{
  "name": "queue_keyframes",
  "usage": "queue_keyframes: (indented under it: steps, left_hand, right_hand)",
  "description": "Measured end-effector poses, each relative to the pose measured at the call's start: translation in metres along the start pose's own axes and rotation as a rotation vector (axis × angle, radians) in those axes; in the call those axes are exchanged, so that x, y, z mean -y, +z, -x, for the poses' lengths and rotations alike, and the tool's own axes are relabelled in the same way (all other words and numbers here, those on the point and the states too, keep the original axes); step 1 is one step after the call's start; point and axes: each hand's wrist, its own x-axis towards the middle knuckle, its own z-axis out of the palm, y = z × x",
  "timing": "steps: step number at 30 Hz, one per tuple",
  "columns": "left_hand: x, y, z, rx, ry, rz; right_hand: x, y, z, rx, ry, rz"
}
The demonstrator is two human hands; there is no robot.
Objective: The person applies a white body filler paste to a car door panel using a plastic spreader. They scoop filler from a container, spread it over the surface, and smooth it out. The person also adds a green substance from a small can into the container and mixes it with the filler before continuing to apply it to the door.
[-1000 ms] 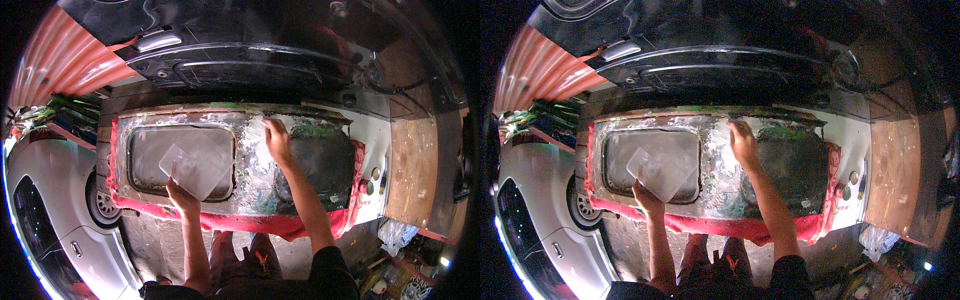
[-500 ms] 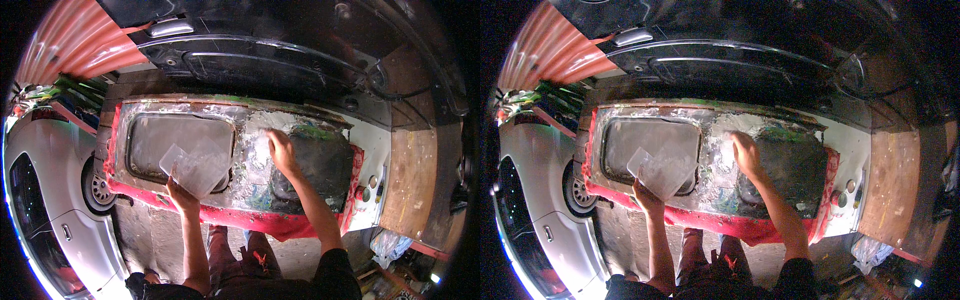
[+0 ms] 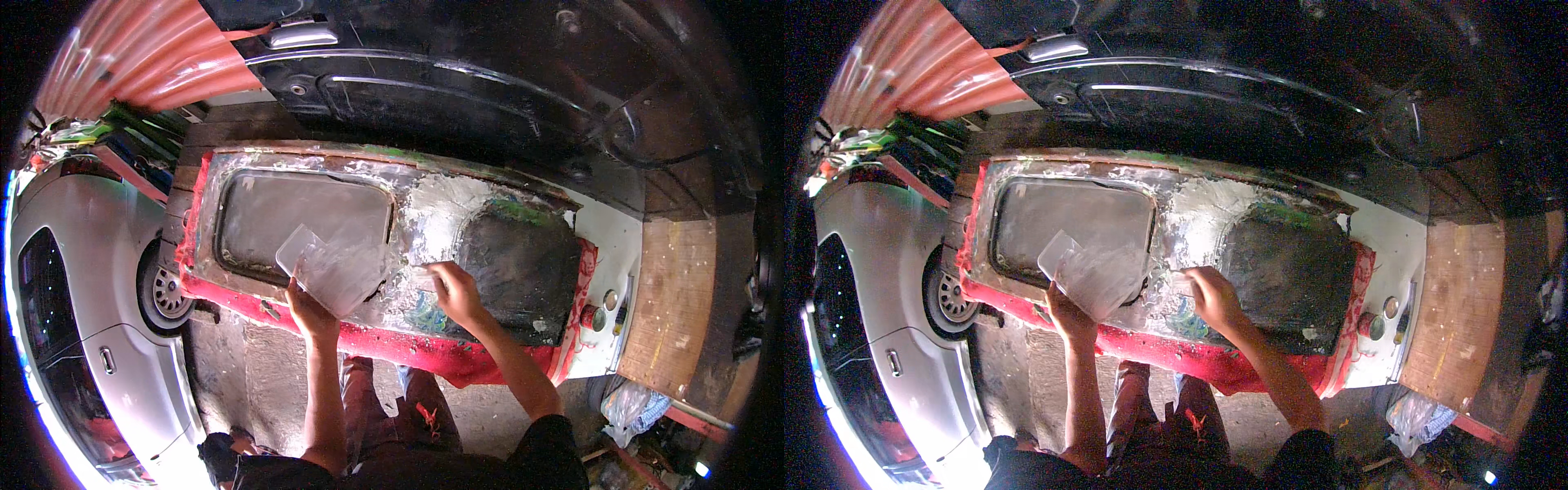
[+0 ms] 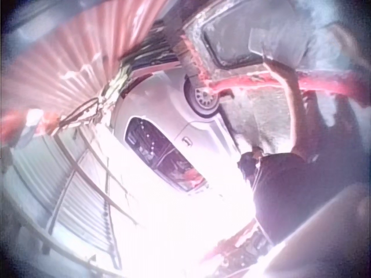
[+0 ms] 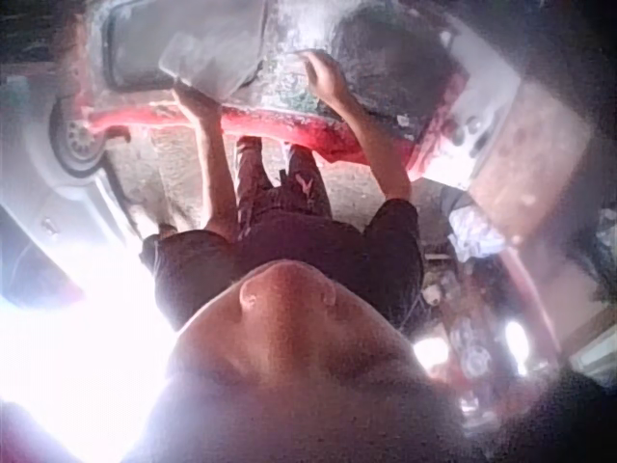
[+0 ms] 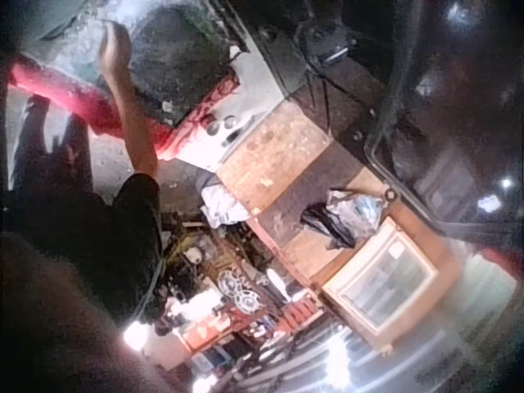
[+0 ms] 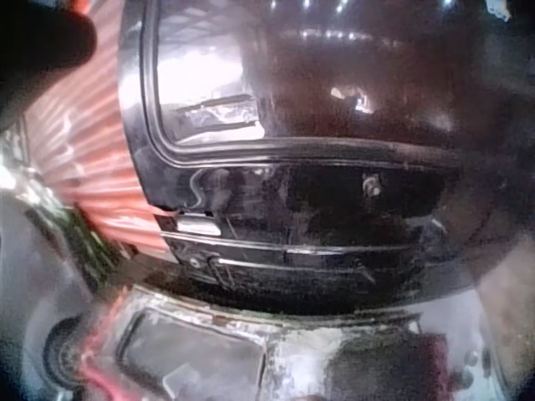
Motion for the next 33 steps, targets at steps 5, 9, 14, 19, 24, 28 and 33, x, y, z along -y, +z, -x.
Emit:
queue_keyframes:
  steps: [5, 9, 14, 19, 24, 28, 33]
  left_hand:
    - [-0.01, 0.024, 0.012, 0.042, -0.014, -0.02]
    - [-0.021, 0.045, 0.024, 0.105, 0.003, 0.031]
    - [-0.045, 0.076, 0.052, 0.199, 0.014, -0.07]
    - [-0.057, 0.081, 0.068, 0.377, -0.029, -0.15]
    - [-0.063, 0.104, 0.095, 0.396, -0.043, -0.097]
    - [-0.06, 0.12, 0.106, 0.511, -0.044, -0.039]
    - [-0.059, 0.127, 0.105, 0.529, -0.035, -0.023]
  right_hand:
    - [0.049, -0.034, -0.011, -0.319, 0.169, -0.2]
    - [0.092, -0.05, -0.016, -0.44, 0.348, -0.51]
    - [0.134, -0.061, -0.016, -0.48, 0.365, -0.791]
    - [0.171, -0.062, -0.005, -0.429, 0.396, -0.87]
    - [0.193, -0.063, 0.006, -0.435, 0.464, -0.911]
    - [0.209, -0.038, 0.009, -0.51, 0.446, -0.97]
    - [0.227, -0.023, 0.007, -0.617, 0.421, -0.891]
